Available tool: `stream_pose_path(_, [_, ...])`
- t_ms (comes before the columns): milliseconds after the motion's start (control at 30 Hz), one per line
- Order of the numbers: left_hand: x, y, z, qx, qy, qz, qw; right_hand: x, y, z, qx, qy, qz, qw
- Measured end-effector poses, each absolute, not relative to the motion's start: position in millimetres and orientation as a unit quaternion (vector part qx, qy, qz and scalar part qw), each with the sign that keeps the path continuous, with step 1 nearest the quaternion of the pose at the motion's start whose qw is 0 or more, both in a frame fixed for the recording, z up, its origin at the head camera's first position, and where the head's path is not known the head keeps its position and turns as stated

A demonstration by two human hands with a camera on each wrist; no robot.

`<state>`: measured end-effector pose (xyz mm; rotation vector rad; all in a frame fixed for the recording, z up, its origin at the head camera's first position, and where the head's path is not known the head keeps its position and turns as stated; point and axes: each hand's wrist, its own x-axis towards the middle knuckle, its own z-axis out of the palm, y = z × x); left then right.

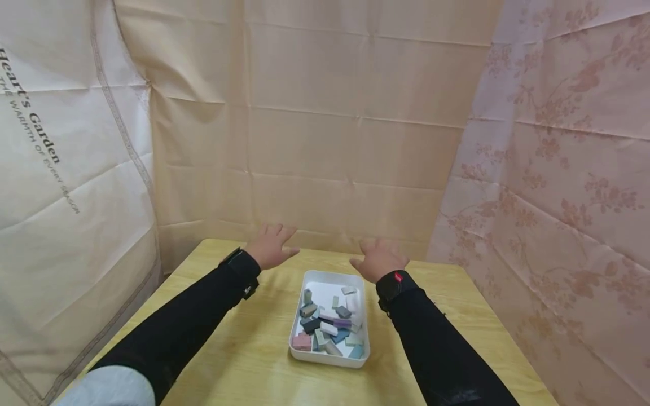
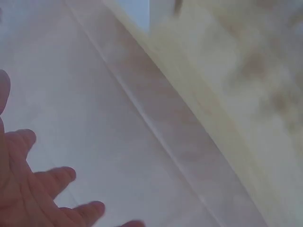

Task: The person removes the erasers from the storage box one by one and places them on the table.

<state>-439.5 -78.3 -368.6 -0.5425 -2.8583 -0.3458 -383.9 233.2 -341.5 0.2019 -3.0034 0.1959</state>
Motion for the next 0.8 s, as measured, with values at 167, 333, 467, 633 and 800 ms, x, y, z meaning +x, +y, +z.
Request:
stream_pose_path(167, [-378.9, -84.1, -407.1, -0.280, -0.943, -0.173, 0.053, -362.2, 225.4, -363.0, 0.171, -0.982, 0.076, 0.020])
stream_pose_path(333, [-328.3, -63.0, -440.2, -0.384, -0.904, -0.186, 0.029, -350.1, 220.1, -399.3, 0.265, -0.958, 0.112, -0.009])
stream_pose_path(467, [-304.7, -46.5, -452.0, -0.437, -0.887, -0.136, 0.057, -348.5, 215.7, -424.5, 0.324, -0.939, 0.114, 0.008])
stream_pose_path(633, [-292.3, -39.0, -463.6, -0.448, -0.884, -0.094, 0.092, -353.6, 212.0, -445.6, 0.345, -0.932, 0.112, 0.011])
stream_pose_path(800, [-288.6, -34.7, -465.4, -0.424, -0.896, -0.074, 0.115, -362.2, 211.6, -457.1, 0.354, -0.928, 0.112, 0.037])
